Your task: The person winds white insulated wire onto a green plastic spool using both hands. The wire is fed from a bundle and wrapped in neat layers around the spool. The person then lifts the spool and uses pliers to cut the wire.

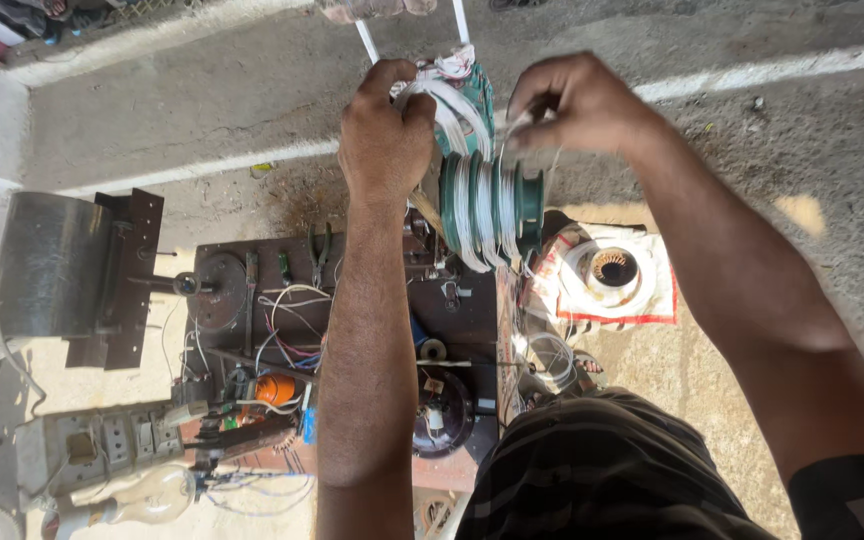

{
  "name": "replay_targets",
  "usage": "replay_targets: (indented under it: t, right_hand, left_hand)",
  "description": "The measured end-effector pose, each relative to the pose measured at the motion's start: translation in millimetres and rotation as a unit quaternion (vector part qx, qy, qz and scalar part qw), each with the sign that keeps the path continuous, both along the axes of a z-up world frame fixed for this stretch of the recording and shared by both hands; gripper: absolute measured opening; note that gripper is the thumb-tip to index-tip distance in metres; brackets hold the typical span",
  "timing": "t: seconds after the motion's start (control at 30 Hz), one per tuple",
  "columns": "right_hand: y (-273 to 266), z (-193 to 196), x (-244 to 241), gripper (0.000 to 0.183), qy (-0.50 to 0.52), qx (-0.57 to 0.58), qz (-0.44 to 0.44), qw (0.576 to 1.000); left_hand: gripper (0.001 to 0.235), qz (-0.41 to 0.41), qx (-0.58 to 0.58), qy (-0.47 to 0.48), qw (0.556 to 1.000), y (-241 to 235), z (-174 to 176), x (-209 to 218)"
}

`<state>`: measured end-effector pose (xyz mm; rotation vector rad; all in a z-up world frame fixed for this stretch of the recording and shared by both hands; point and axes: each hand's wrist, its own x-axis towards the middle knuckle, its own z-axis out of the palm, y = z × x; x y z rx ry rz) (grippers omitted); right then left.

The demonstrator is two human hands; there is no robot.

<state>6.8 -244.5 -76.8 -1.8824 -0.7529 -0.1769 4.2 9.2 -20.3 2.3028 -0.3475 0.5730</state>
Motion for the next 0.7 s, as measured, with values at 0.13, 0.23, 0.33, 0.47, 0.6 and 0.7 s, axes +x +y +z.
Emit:
replay_targets:
  t: [0.13,0.23,0.33,0.47,0.6,0.7]
  right_hand:
    - [-4,-77,21,0.008,0.254,0.181,0.003,0.95]
    - [2,-122,27,0.009,0.295,0.218,-0.006,0.93]
    - [5,-149,24,0.014,0.312,0.207,-0.053,0.926]
    - [-13,-138,35,0.022,0.304,0.059,-0.146,0.94]
    - [-22,-138,41,0.022,0.305,0.053,-0.101,0.945]
    - [-24,-157,33,0.021,0.346,0.087,-0.061,0.932]
  left_hand:
    - [0.031,-0.003,-0.01,-0.005,1.0,4,-9,-3]
    - [0.031,0.004,-0.015,0.029,0.999,4,-6,-2]
    - [0.03,-0.008,-0.017,0.015,1.0,7,-8,-4]
    - [0.03,-0.04,-0.032,-0.031,0.998,10,-6,-8]
    - [0.026,-0.04,-0.021,-0.04,0.998,12,-4,-11]
    - [0.028,-0.024,-0.018,-0.005,1.0,12,-3,-13]
